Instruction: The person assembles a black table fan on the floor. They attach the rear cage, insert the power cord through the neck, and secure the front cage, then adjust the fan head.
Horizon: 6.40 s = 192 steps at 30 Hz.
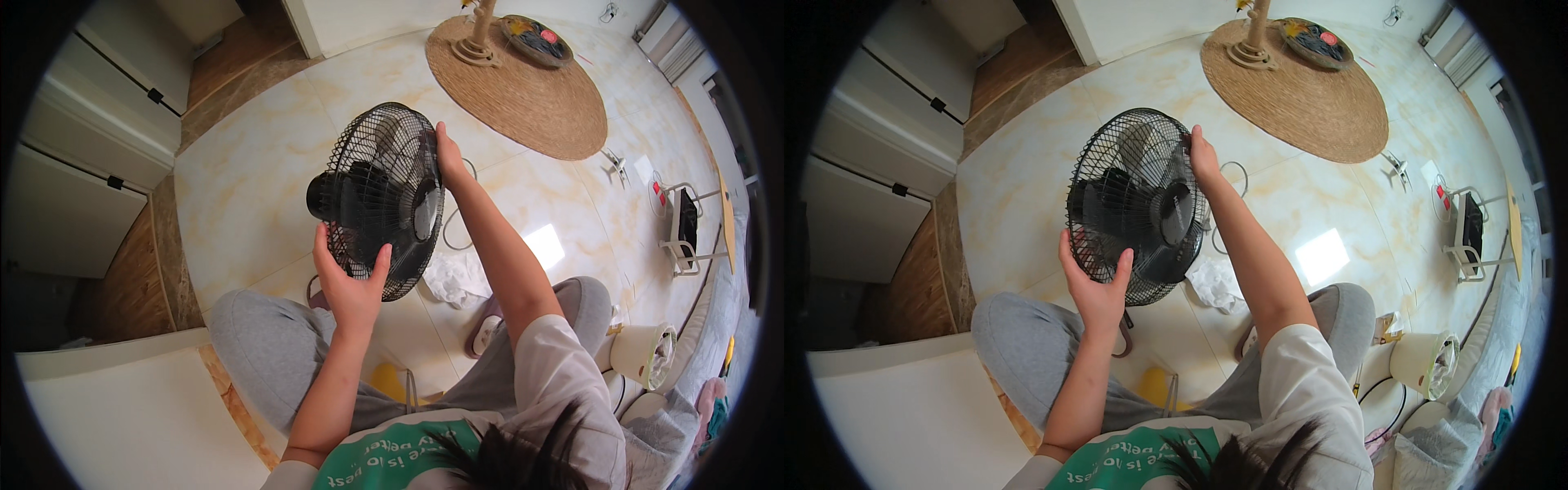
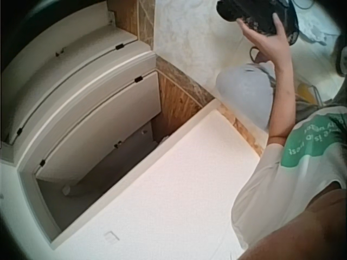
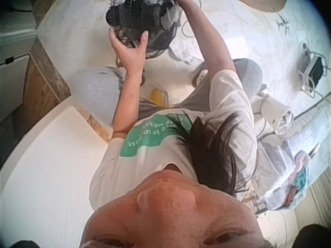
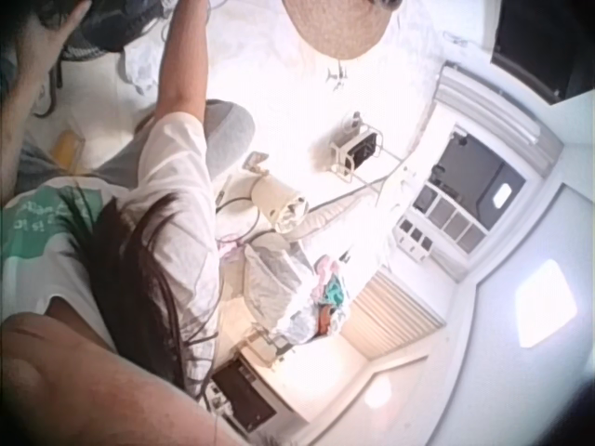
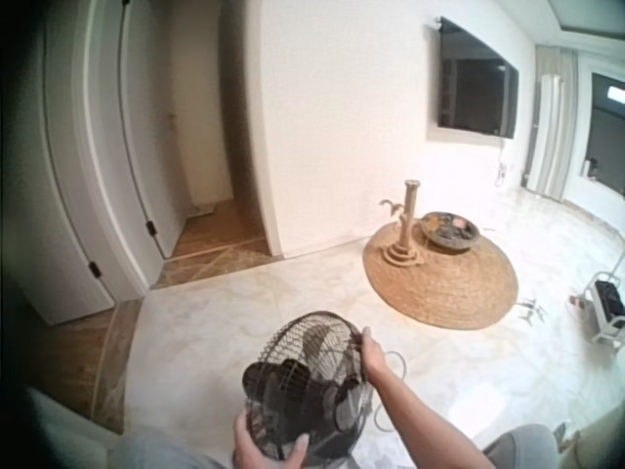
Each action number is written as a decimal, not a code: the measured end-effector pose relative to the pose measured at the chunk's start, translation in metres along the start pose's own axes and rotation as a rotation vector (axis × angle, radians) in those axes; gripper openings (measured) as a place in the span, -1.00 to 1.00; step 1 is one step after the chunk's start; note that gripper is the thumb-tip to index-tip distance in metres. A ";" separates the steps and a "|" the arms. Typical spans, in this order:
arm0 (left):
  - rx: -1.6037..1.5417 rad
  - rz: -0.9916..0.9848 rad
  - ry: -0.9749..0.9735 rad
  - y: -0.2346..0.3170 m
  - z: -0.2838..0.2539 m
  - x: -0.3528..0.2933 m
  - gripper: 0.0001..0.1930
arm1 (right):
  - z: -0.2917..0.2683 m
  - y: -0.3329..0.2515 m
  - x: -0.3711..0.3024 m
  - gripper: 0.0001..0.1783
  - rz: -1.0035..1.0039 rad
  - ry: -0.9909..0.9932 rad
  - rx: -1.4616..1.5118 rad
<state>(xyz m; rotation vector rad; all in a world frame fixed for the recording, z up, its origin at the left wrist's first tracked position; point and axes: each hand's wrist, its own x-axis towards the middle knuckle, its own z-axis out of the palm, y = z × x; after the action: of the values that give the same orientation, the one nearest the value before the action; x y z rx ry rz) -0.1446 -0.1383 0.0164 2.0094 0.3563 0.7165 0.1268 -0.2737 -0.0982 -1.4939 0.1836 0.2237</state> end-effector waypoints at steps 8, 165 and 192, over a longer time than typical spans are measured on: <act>-0.029 -0.074 0.063 0.005 0.006 -0.002 -0.05 | -0.007 0.003 -0.010 -0.19 -0.088 -0.012 -0.101; -0.981 0.280 -0.984 0.120 -0.057 -0.040 -0.68 | -0.062 -0.101 -0.422 -0.71 -0.903 -0.087 -0.246; -0.967 0.291 -0.924 0.115 -0.048 -0.066 -0.57 | -0.072 -0.102 -0.428 -0.69 -0.940 -0.020 -0.258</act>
<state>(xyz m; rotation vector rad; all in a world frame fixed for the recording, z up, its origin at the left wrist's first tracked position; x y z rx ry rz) -0.2302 -0.1988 0.1111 1.2437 -0.7172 0.0105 -0.2589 -0.3667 0.1052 -1.6777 -0.5828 -0.5110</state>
